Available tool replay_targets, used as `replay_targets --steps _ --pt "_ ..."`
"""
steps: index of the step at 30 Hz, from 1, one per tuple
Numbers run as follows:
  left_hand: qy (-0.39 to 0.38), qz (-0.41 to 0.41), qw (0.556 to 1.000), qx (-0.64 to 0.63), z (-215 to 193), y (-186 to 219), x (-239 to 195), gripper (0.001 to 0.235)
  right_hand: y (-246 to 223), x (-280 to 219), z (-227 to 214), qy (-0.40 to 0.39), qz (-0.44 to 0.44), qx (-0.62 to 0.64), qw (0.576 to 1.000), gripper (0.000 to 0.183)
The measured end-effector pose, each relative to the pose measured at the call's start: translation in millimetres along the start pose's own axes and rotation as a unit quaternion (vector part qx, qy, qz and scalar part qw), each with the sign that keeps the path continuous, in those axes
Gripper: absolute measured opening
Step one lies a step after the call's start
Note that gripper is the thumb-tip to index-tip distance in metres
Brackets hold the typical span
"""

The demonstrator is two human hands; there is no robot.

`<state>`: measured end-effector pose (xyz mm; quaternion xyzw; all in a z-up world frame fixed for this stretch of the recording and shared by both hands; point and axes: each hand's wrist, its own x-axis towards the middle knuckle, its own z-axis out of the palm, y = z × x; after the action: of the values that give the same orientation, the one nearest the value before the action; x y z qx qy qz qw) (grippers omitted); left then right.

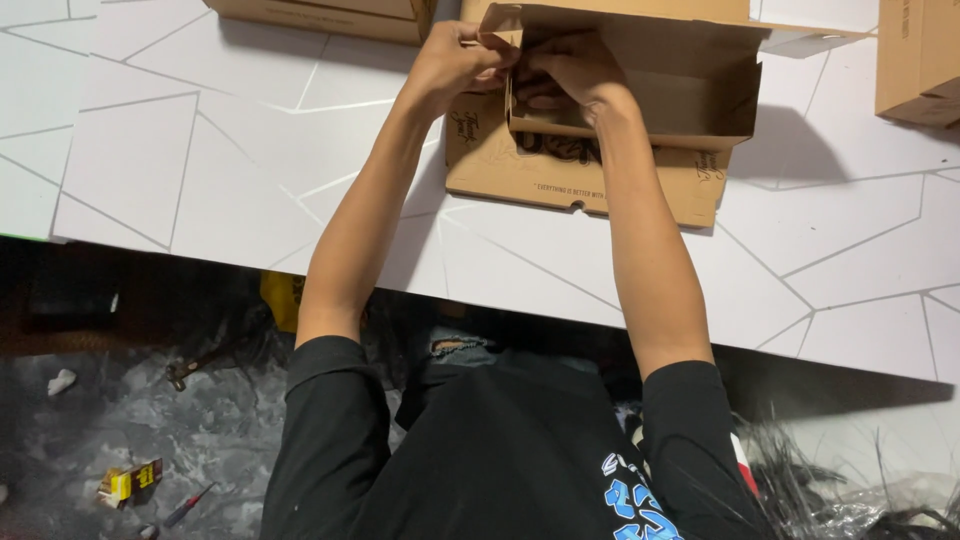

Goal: The person assembles a flat-packed cardboard donut box on a white countertop. They fold the side flaps, tuck the tabs into slots, and press the seams to form the box. The person then repeatedly opens and closes the box lid to demonstrate its function.

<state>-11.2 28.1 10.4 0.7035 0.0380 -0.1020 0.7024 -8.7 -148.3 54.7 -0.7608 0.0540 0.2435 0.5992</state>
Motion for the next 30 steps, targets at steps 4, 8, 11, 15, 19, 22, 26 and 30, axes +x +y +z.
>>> replay_targets --steps 4,8,11,15,19,22,26,30 --pt "0.002 -0.004 1.000 -0.008 -2 -10 2 0.013 0 2 3 0.007 0.022 -0.027 0.999 0.008" --pt "0.004 -0.005 0.997 -0.072 -1 -20 3 0.010 5 8 4 -0.026 -0.005 -0.030 0.999 0.017" --pt "0.013 -0.019 0.997 -0.075 -1 -19 -7 0.013 6 7 9 -0.025 0.001 -0.049 0.998 0.016" --pt "0.029 -0.030 0.997 -0.072 -4 -15 -9 0.017 2 3 8 -0.013 0.023 -0.002 1.000 0.021" --pt "0.019 -0.032 0.993 -0.110 -6 -25 -1 0.014 7 13 7 -0.002 0.060 0.030 0.998 0.024" --pt "0.018 -0.040 0.991 -0.124 -7 -23 -5 0.014 13 20 7 0.004 0.076 0.059 0.995 0.014" --pt "0.029 -0.051 0.990 -0.131 -5 -17 -10 0.032 14 21 5 -0.033 0.038 0.057 0.997 0.010" --pt "0.024 -0.043 0.993 -0.109 -2 -14 -14 0.011 15 23 4 -0.040 0.008 0.064 0.997 0.006"
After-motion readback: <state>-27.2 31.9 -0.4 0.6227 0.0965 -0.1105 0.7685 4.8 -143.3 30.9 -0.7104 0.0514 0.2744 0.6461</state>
